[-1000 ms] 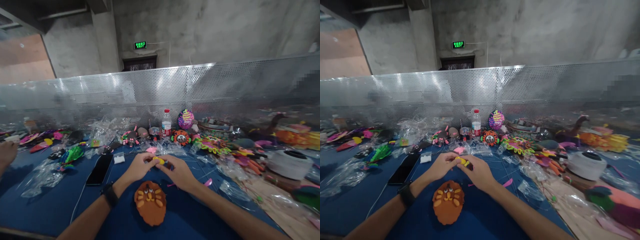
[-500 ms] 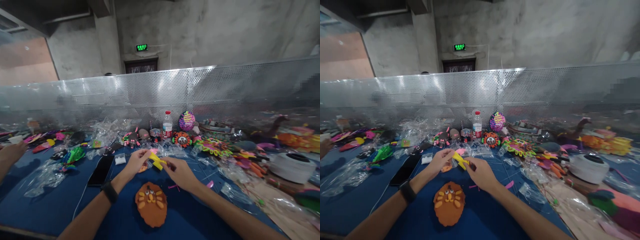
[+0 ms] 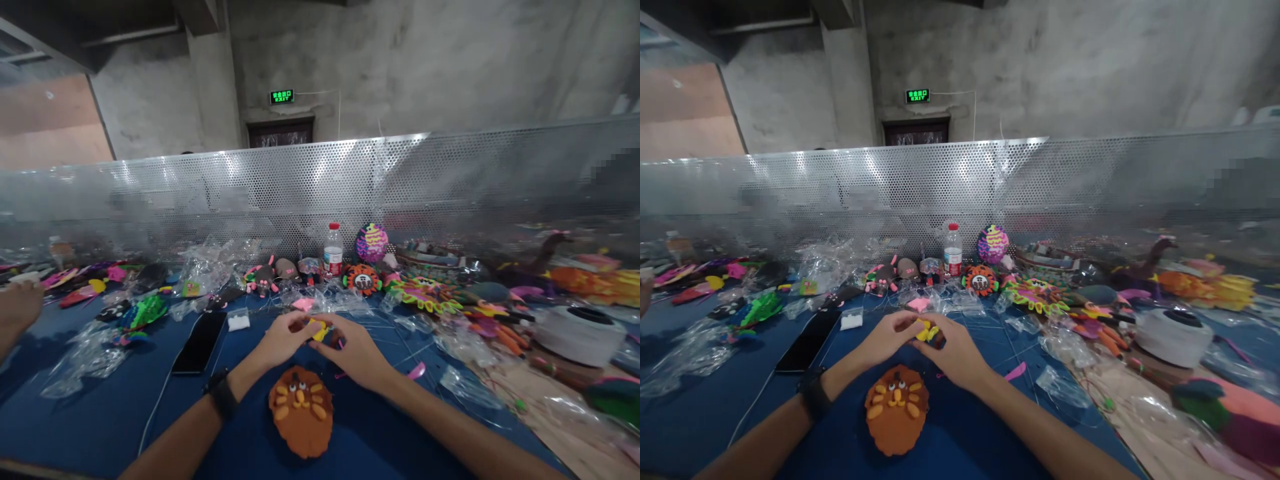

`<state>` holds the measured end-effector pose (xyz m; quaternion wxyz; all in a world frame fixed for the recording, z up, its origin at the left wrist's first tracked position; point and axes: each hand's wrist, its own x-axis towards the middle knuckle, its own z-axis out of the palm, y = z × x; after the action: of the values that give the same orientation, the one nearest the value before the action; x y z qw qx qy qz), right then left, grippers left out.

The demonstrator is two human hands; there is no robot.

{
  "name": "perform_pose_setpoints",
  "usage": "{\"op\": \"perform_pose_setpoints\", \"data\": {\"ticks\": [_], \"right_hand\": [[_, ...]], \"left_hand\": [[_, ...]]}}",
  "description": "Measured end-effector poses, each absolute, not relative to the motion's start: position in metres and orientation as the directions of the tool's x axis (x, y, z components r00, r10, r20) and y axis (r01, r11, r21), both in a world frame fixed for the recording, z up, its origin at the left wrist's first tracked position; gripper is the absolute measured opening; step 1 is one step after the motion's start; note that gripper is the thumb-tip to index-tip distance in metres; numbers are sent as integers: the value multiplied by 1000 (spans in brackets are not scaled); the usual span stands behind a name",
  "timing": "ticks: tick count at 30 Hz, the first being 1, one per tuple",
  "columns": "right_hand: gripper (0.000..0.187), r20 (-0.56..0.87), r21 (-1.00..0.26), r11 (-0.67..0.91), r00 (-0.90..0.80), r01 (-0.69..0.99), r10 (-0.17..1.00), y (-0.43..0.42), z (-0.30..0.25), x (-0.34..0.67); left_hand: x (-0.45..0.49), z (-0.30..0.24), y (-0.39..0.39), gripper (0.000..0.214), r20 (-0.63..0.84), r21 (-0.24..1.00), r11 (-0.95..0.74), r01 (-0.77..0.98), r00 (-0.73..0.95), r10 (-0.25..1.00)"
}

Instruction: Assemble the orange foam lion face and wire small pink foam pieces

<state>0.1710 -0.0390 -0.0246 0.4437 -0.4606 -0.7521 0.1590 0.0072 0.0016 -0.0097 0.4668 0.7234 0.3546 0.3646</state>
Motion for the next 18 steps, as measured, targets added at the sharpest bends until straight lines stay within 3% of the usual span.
{"op": "perform_pose_setpoints", "data": {"ticks": [3,8,13,18], "right_hand": [[29,546,-626,552,-196,551,815,-38,-25,173],[38,505,-625,524,-213,578,837,-38,-24,175],[24,500,-576,550,-272,605,822,-40,-17,178],[24,534,-554,600,-307,578,788,-43,-13,179]], "left_hand": [[7,-9,-1,48,179,930,-328,168,570,802],[7,-7,-2,49,155,945,-295,143,599,786],[5,-3,0,41,195,926,-346,153,591,782],[0,3,2,39,231,908,-390,151,598,768]]}}
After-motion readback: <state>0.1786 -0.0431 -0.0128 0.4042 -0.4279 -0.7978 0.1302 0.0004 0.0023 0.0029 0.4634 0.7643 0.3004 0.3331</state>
